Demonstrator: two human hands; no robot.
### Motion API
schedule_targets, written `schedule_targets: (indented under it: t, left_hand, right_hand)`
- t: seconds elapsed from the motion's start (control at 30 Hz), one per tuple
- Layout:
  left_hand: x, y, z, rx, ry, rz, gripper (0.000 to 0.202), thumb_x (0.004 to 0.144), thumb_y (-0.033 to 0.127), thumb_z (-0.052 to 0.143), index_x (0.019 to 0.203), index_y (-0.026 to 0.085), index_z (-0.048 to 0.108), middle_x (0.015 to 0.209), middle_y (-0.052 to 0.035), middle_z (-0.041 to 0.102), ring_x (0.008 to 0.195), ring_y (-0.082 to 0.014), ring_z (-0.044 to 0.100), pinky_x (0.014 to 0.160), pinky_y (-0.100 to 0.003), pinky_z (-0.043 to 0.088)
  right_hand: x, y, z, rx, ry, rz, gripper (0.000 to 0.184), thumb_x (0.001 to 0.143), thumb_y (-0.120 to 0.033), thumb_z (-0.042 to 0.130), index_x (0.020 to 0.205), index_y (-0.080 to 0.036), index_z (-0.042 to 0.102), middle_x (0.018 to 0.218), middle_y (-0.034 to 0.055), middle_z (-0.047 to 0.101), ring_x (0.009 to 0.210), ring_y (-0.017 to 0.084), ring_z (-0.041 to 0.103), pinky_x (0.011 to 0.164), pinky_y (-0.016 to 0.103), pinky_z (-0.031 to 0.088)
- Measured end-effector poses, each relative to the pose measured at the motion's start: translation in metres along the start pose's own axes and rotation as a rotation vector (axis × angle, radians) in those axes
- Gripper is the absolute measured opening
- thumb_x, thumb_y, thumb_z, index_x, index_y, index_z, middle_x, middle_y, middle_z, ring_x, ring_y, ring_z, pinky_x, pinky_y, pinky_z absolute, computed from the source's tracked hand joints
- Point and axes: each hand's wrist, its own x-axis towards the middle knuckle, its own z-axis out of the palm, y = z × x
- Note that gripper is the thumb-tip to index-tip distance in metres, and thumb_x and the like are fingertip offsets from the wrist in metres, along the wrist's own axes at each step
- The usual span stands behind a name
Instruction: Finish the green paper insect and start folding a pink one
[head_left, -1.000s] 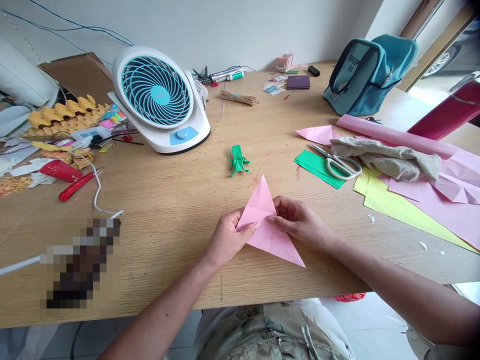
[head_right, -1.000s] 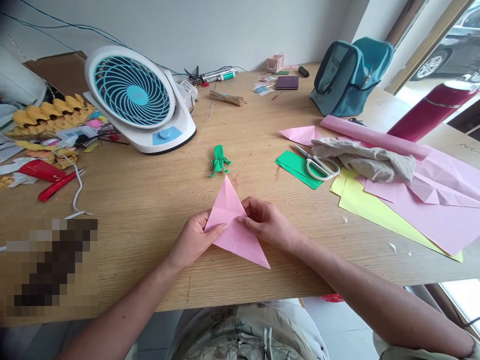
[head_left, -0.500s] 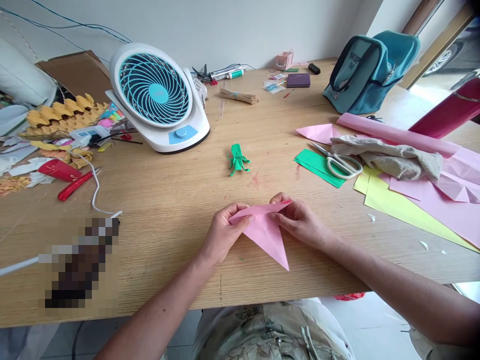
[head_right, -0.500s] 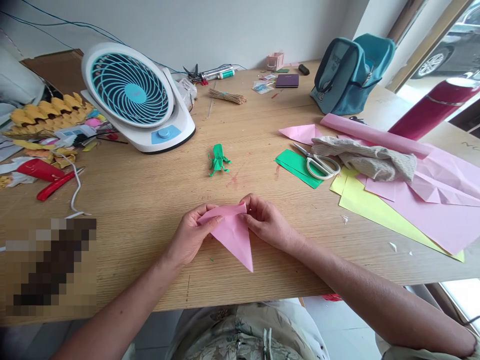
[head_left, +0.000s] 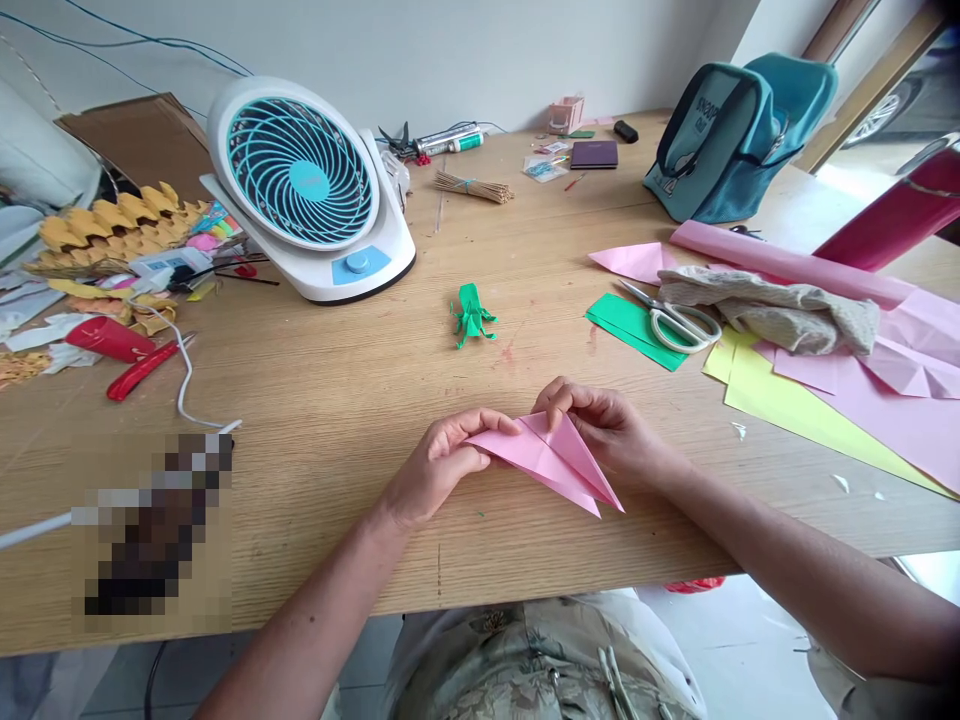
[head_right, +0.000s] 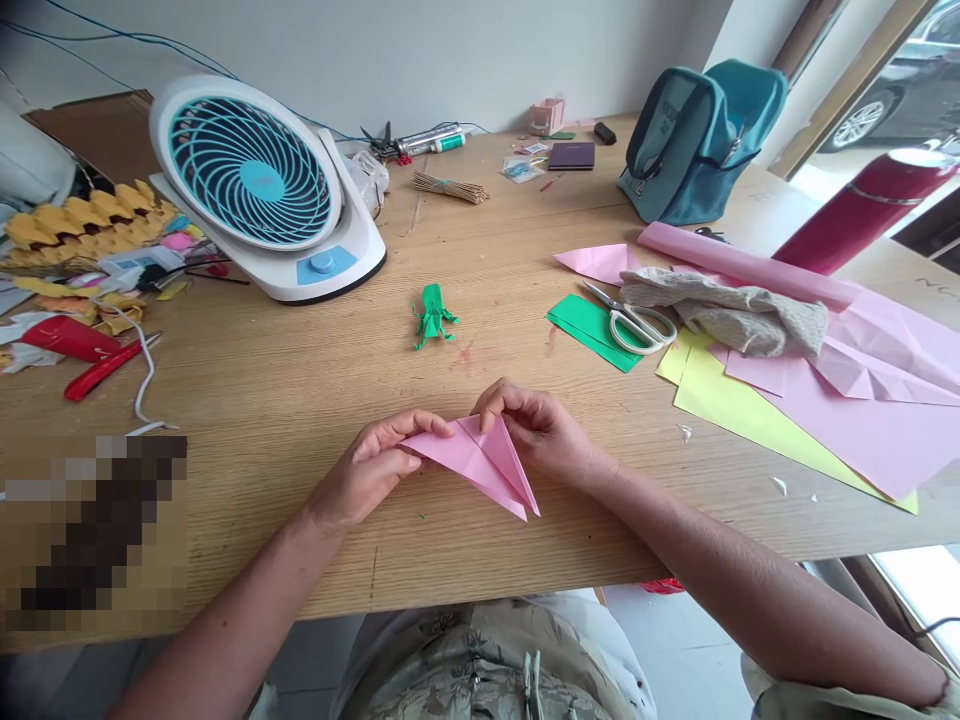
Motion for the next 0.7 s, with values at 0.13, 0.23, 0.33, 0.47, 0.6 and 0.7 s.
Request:
schedule_targets:
  t: [0.13,0.23,0.33,0.47,0.6,0.7]
  left_hand:
    - [0.001,0.0,0.002,-0.036,0.017,-0.033,0.027,0.087,0.037,0.062,0.105,0.017,0.066,0.107,-0.0088,0.069,0.093,-0.0193,0.067,0.079,-0.03,0.058]
    - [0.004,-0.003,0.007,0.041,0.049,0.01,0.029,0.086,0.033,0.068,0.11,0.017,0.062,0.098,-0.0058,0.071,0.084,-0.0157,0.068,0.077,-0.027,0.059]
    - [0.005,-0.006,0.009,0.044,0.029,0.02,0.032,0.087,0.032,0.067,0.115,0.017,0.062,0.096,-0.0043,0.07,0.083,-0.0148,0.068,0.075,-0.026,0.06]
    - [0.006,-0.007,0.008,0.039,0.034,0.023,0.03,0.09,0.034,0.064,0.113,0.015,0.066,0.103,-0.0049,0.071,0.086,-0.0143,0.067,0.075,-0.025,0.061]
    - [0.006,-0.007,0.008,0.053,0.096,0.04,0.027,0.091,0.033,0.064,0.108,0.013,0.069,0.101,-0.0049,0.071,0.085,-0.0128,0.066,0.077,-0.024,0.061]
    - [0.007,-0.01,0.009,0.041,0.12,0.061,0.025,0.09,0.033,0.065,0.106,0.014,0.069,0.1,-0.0046,0.071,0.082,-0.0124,0.067,0.077,-0.024,0.061]
  right_hand:
    - [0.0,-0.002,-0.007,-0.199,-0.02,-0.123,0.023,0.098,-0.025,0.054,0.079,-0.02,0.065,0.094,0.006,0.062,0.086,0.015,0.062,0.072,0.029,0.05]
    - [0.0,-0.003,-0.009,-0.288,-0.029,-0.177,0.027,0.098,-0.019,0.051,0.076,-0.019,0.067,0.096,0.0069,0.062,0.088,0.015,0.062,0.072,0.029,0.051]
    - [0.0,-0.005,-0.01,-0.301,-0.032,-0.191,0.029,0.098,-0.018,0.051,0.075,-0.019,0.068,0.096,0.0074,0.062,0.088,0.016,0.063,0.072,0.029,0.051]
    - [0.0,-0.005,-0.012,-0.194,-0.024,-0.091,0.026,0.101,-0.026,0.049,0.088,-0.021,0.071,0.104,0.0079,0.066,0.098,0.018,0.064,0.086,0.033,0.052]
    - [-0.002,-0.005,-0.012,-0.009,0.059,0.173,0.033,0.1,-0.046,0.049,0.123,-0.025,0.062,0.112,0.0069,0.067,0.099,0.019,0.064,0.085,0.032,0.053]
    - [-0.002,-0.004,-0.007,-0.006,0.067,0.286,0.041,0.093,-0.052,0.059,0.122,-0.023,0.06,0.097,0.0043,0.068,0.084,0.017,0.063,0.07,0.027,0.051]
